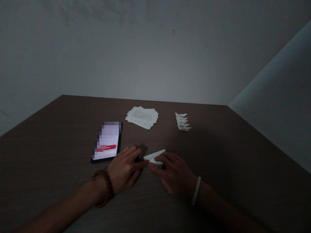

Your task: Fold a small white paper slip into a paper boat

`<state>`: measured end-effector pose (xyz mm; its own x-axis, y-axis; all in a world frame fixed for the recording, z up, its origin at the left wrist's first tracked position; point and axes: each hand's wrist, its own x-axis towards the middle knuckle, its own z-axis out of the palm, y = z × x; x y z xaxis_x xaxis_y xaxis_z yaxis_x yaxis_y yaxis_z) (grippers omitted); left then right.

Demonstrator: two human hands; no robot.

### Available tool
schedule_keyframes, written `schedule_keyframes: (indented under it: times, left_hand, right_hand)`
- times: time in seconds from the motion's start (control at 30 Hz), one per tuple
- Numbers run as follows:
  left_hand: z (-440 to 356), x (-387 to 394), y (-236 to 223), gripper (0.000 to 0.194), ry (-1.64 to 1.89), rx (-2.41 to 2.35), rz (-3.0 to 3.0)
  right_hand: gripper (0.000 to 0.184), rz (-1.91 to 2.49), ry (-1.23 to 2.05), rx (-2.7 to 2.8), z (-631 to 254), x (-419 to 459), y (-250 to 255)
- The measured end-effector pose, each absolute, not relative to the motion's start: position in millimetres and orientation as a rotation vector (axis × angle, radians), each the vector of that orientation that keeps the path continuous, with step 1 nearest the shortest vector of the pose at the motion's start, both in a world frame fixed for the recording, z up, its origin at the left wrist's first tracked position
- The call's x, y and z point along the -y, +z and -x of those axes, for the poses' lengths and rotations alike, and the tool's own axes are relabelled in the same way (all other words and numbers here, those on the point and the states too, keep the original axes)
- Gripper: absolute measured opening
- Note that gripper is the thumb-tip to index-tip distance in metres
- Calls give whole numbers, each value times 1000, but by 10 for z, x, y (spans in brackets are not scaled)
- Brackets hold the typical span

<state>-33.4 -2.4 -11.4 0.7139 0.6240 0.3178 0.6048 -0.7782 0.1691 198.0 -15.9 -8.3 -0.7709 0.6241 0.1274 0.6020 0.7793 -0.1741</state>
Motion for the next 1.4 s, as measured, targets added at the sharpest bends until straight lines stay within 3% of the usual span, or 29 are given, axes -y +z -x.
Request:
schedule_keyframes:
  times: [0.83,1.17,1.4]
  left_hand:
    - [335,49,-120,26,669,-995,-2919]
    - [334,60,-67,31,677,-1136,-2842]
    - [320,69,-73,24,664,-1193,-2802]
  right_hand:
    - [49,949,172,2756,-1983,171,-120]
    - [53,802,428,2541,-2053,118,-55]
    - [46,887,376,2473,-2285,-14,29]
